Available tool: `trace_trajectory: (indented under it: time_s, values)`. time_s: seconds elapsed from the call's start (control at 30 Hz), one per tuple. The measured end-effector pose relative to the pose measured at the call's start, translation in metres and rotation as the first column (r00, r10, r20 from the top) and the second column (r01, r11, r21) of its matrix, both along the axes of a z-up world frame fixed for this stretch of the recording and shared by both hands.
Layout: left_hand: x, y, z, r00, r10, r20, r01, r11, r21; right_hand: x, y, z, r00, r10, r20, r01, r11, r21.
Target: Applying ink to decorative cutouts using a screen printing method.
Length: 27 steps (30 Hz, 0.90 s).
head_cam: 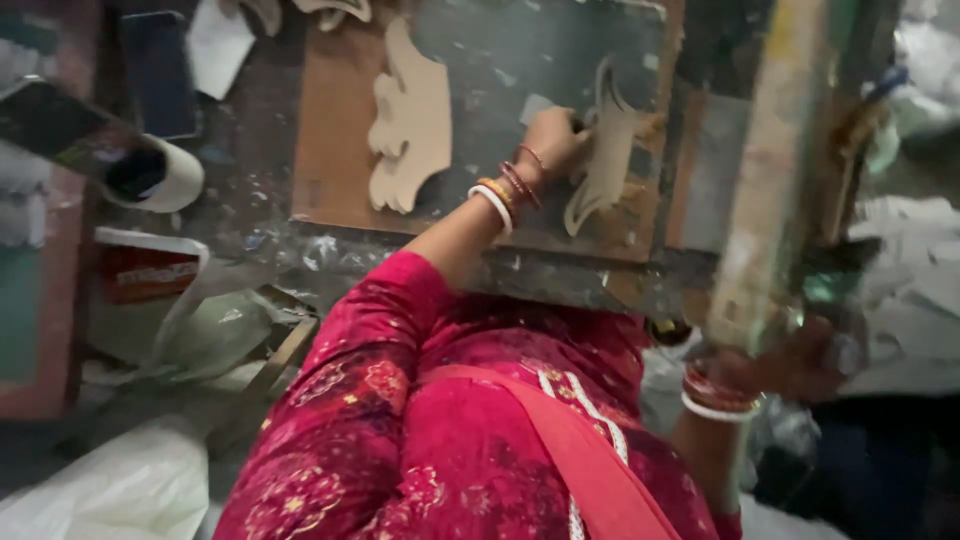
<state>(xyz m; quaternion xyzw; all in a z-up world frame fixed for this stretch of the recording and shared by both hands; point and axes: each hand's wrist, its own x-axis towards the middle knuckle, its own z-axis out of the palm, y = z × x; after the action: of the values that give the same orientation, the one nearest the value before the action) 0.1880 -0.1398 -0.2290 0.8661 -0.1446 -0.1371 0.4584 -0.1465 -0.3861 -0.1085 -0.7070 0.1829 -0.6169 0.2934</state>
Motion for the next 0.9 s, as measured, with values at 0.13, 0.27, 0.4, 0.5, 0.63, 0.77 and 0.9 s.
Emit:
trace_trajectory:
  time_s: [0.13, 0.27, 0.4, 0.5, 0.63, 0.77, 0.9]
  values:
    - [0.051, 0.067, 0.029, 0.956, 0.204, -0.212, -0.294, 0.678, -0.674, -0.008, -0.025, -0.02, 0.998, -0.061, -0.022, 0.06, 0.998, -0.026]
    - [0.009, 0.172, 0.129, 0.883, 0.407, 0.233, -0.292, 0.866, -0.405, -0.013, -0.03, 0.002, 0.959, -0.227, -0.169, 0.213, 0.972, -0.095]
    - [-0.072, 0.213, 0.139, 0.855, 0.048, 0.517, -0.142, 0.979, 0.144, -0.039, -0.042, 0.006, 0.8, -0.565, -0.203, 0.115, 0.476, -0.872]
    - [-0.071, 0.225, 0.114, 0.874, 0.102, 0.474, -0.135, 0.99, 0.036, -0.039, -0.031, 0.005, 0.765, -0.598, -0.24, 0.162, 0.539, -0.827]
    - [-0.061, 0.224, 0.111, 0.945, 0.19, 0.266, -0.168, 0.98, -0.104, -0.017, -0.004, 0.05, 0.685, -0.686, -0.244, 0.104, 0.424, -0.9]
    - [-0.098, 0.181, 0.117, 0.907, 0.174, 0.384, -0.158, 0.985, -0.073, -0.019, -0.019, 0.035, 0.742, -0.628, -0.232, 0.136, 0.481, -0.866]
    - [-0.112, 0.148, 0.112, 0.875, 0.174, 0.452, -0.159, 0.985, -0.071, -0.035, -0.045, 0.007, 0.799, -0.569, -0.192, 0.191, 0.544, -0.817]
